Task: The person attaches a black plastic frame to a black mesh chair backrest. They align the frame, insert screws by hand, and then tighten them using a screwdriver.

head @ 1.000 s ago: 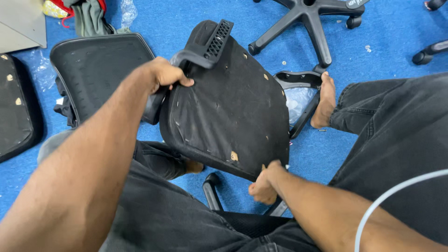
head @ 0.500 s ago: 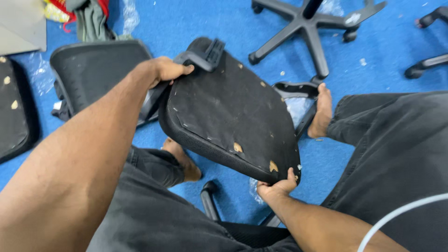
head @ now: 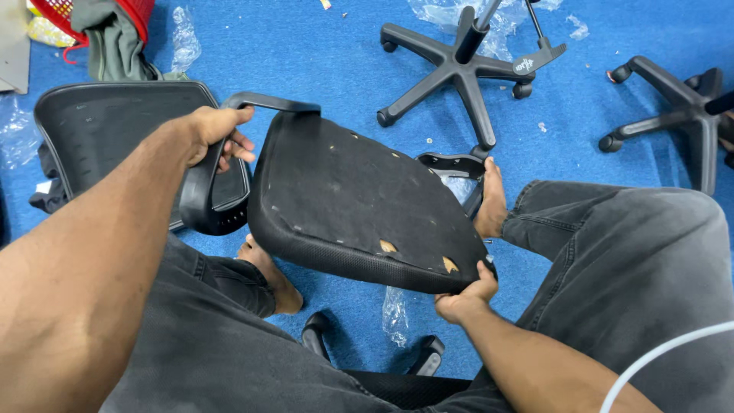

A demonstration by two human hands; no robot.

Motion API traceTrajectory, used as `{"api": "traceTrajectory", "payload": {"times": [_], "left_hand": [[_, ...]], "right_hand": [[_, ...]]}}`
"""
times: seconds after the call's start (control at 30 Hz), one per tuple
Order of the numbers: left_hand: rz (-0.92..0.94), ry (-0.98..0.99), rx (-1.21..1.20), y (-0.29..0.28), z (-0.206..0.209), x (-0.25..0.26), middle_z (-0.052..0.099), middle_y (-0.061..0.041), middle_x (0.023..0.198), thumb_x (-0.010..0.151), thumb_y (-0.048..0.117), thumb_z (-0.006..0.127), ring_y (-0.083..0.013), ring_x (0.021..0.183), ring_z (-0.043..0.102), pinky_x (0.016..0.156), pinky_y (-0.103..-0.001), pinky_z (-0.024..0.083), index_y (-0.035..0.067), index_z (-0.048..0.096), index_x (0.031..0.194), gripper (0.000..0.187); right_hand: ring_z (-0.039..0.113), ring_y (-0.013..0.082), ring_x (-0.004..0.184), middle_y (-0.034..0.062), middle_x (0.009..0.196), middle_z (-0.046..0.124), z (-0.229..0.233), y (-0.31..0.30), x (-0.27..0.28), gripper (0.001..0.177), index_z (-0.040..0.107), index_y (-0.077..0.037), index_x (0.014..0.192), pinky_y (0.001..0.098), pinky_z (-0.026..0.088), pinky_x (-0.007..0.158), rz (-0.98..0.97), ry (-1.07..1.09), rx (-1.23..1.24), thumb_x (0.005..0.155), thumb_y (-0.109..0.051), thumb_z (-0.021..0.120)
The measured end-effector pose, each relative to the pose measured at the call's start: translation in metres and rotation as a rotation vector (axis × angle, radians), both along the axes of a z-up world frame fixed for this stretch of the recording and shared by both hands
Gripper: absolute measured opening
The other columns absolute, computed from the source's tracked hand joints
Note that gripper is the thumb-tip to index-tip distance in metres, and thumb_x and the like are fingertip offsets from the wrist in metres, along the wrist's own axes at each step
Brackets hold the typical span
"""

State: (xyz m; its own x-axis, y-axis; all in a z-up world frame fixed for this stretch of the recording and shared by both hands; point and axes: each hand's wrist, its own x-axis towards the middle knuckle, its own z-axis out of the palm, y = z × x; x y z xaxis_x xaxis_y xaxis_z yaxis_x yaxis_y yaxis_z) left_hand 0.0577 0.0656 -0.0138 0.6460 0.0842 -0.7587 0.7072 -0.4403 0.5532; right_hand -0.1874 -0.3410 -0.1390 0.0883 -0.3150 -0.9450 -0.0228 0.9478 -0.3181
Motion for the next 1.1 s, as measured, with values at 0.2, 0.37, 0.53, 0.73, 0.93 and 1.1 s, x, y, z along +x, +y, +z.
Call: {"api": "traceTrajectory", "payload": {"times": [0.2, 0.37, 0.53, 0.73, 0.93, 1.1], "left_hand": [[0.371, 0.223, -0.216, -0.002, -0.011, -0.006, 0.046, 0.005, 0.056, 0.107, 0.053, 0.05, -0.0033, 0.042, 0.035, 0.044, -0.025, 0.037, -0.002, 0.067, 0.087, 0.061], [0.322, 0.176, -0.104, 0.019, -0.03, -0.013, 0.054, 0.0, 0.06, 0.109, 0.044, 0.045, -0.0063, 0.044, 0.042, 0.054, -0.037, 0.051, 0.003, 0.059, 0.107, 0.043], [0.53, 0.113, -0.105, 0.067, -0.051, -0.022, 0.056, 0.0, 0.066, 0.107, 0.038, 0.05, -0.0075, 0.047, 0.046, 0.058, -0.04, 0.055, 0.007, 0.055, 0.119, 0.033], [0.864, -0.16, -0.301, 0.049, -0.09, -0.054, 0.058, -0.005, 0.074, 0.097, 0.022, 0.06, -0.0153, 0.059, 0.056, 0.057, -0.035, 0.051, 0.004, 0.064, 0.112, 0.024], [1.089, -0.111, -0.001, -0.046, -0.061, -0.108, 0.068, -0.014, 0.088, 0.093, 0.047, 0.063, -0.0216, 0.07, 0.063, 0.069, -0.04, 0.054, -0.004, 0.07, 0.101, 0.052], [1.034, -0.016, 0.078, -0.106, -0.001, -0.138, 0.079, -0.014, 0.093, 0.088, 0.066, 0.066, -0.0244, 0.085, 0.076, 0.084, -0.037, 0.059, -0.009, 0.074, 0.106, 0.078]], "right_hand": [[0.073, 0.0256, 0.102, 0.003, 0.118, 0.073, 0.016, -0.024, 0.024, 0.04, 0.072, -0.019, 0.114, 0.0439, 0.062, 0.088, 0.102, -0.096, -0.058, 0.08, -0.04, 0.072], [0.074, 0.0288, 0.105, 0.0099, 0.124, 0.072, 0.05, -0.035, 0.062, 0.046, 0.07, -0.013, 0.121, 0.0438, 0.062, 0.091, 0.19, -0.072, -0.12, 0.081, -0.036, 0.07], [0.074, 0.0274, 0.105, 0.0094, 0.126, 0.072, 0.065, -0.01, 0.077, 0.047, 0.07, -0.011, 0.122, 0.0434, 0.06, 0.092, 0.158, -0.037, -0.127, 0.081, -0.034, 0.067], [0.072, 0.0276, 0.099, 0.0089, 0.124, 0.072, 0.093, 0.054, 0.104, 0.042, 0.07, -0.011, 0.114, 0.0446, 0.059, 0.089, 0.173, -0.249, -0.261, 0.078, -0.034, 0.07], [0.071, 0.0256, 0.094, 0.0054, 0.122, 0.069, 0.128, 0.069, 0.115, 0.037, 0.067, -0.016, 0.107, 0.0438, 0.061, 0.087, 0.121, -0.198, -0.18, 0.075, -0.034, 0.075], [0.069, 0.022, 0.101, 0.0059, 0.129, 0.066, 0.09, 0.071, 0.127, 0.044, 0.065, -0.012, 0.119, 0.0402, 0.054, 0.085, 0.287, -0.098, -0.187, 0.083, -0.035, 0.07]]}}
